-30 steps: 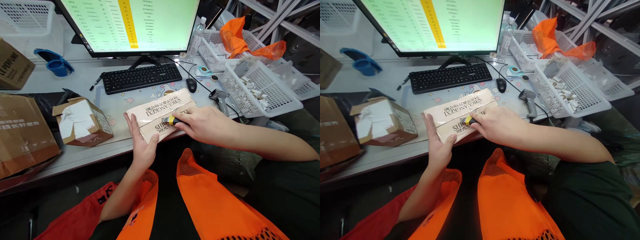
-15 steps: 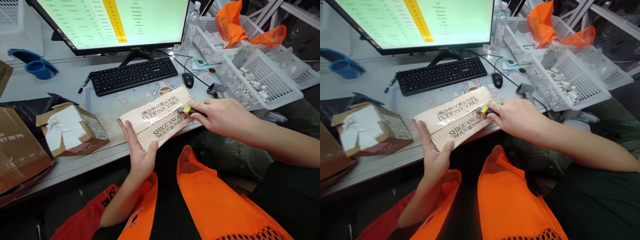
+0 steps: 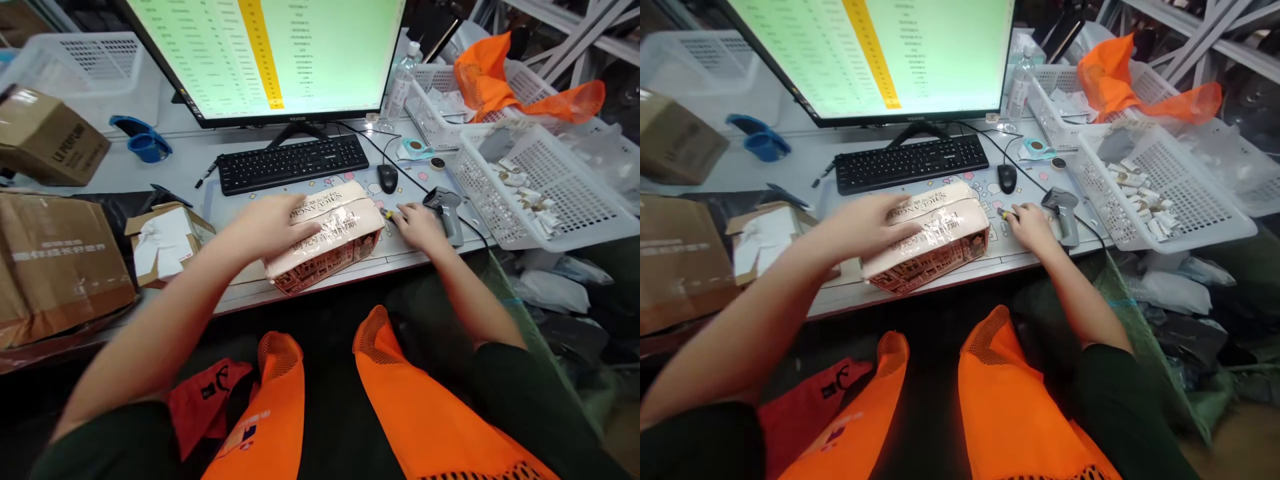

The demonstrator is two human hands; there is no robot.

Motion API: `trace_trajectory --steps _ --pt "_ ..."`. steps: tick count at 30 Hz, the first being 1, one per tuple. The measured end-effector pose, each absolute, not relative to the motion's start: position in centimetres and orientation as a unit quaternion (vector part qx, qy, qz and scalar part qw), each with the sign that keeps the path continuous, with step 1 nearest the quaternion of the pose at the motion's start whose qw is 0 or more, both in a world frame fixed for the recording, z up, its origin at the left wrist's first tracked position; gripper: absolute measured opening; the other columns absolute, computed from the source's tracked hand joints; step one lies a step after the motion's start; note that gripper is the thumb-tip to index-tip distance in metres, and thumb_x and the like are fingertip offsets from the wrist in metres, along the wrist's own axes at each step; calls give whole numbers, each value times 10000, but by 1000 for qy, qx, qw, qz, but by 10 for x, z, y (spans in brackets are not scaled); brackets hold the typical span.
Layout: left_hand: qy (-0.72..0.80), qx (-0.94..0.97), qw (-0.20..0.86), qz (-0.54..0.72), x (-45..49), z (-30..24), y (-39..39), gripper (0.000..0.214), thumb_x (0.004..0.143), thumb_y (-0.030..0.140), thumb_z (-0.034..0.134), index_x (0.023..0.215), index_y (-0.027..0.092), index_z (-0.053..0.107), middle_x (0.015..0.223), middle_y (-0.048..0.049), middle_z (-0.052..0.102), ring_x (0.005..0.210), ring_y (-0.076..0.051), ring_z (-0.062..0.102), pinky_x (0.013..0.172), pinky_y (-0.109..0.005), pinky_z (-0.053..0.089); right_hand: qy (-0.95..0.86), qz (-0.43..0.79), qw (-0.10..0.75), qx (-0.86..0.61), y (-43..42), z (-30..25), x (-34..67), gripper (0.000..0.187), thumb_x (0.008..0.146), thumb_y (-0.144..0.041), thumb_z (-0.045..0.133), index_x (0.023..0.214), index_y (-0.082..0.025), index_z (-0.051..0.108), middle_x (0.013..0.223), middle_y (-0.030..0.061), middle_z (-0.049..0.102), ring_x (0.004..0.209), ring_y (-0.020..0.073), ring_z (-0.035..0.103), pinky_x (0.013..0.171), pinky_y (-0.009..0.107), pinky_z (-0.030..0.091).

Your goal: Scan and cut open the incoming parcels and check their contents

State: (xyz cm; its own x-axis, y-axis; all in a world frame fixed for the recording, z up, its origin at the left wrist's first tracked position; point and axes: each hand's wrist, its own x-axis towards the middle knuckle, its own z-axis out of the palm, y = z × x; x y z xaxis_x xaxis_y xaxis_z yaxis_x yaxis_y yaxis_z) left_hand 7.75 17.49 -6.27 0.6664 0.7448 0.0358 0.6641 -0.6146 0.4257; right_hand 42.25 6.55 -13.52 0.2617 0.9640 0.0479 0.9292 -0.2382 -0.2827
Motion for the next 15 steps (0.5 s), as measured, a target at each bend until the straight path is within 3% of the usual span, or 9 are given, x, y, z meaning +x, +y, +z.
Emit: trace_trajectory --steps 2,4,7,9,11,13,15 --pt "381 907 170 62 96 -52 194 727 773 705 767 1319 227 737 1169 -150 779 1138 -446 716 1105 -618 513 -640 68 255 -722 70 -135 394 645 1101 -527 314 1477 -111 633 1478 221 628 1383 306 591 1189 470 449" --pt "357 923 139 26 108 -47 200 733 775 691 769 1341 228 722 1008 -131 787 1021 -427 748 1035 -603 555 -668 83 330 -662 69 -129 364 725 1081 -638 316 1532 -128 567 1537 206 578 1436 293 547 1210 465 444" --pt "337 936 94 -26 115 -40 195 640 877 586 698 1377 187 688 826 -110 753 910 -421 766 976 -621 578 -673 70 339 -654 64 -122 333 839 1016 -720 437 1592 -111 462 1584 248 499 1471 352 497 1209 537 438" --pt "356 930 86 -42 113 -31 198 488 960 487 592 1293 152 711 809 -97 743 903 -390 778 998 -602 577 -670 47 337 -660 61 -121 327 822 1009 -710 450 1576 -115 450 1554 265 507 1458 375 497 1204 587 425" --pt "375 919 108 -43 108 -22 212 459 1024 434 436 1175 108 722 917 -67 750 998 -329 778 1064 -544 552 -682 29 347 -643 61 -122 332 780 973 -738 499 1471 -137 520 1485 263 553 1421 379 524 1190 605 431" --pt "389 909 143 -45 102 -21 235 567 1051 449 292 1073 65 709 1009 -20 729 1119 -275 744 1129 -506 492 -705 11 360 -611 59 -128 346 682 905 -765 596 1269 -188 607 1390 241 614 1399 387 547 1157 623 455" --pt "421 892 167 21 97 -33 257 580 1037 507 346 947 61 706 959 -6 724 1128 -271 737 1154 -529 462 -744 6 350 -569 53 -141 361 445 911 -690 625 1029 -261 631 1267 189 690 1380 382 585 1118 646 478"
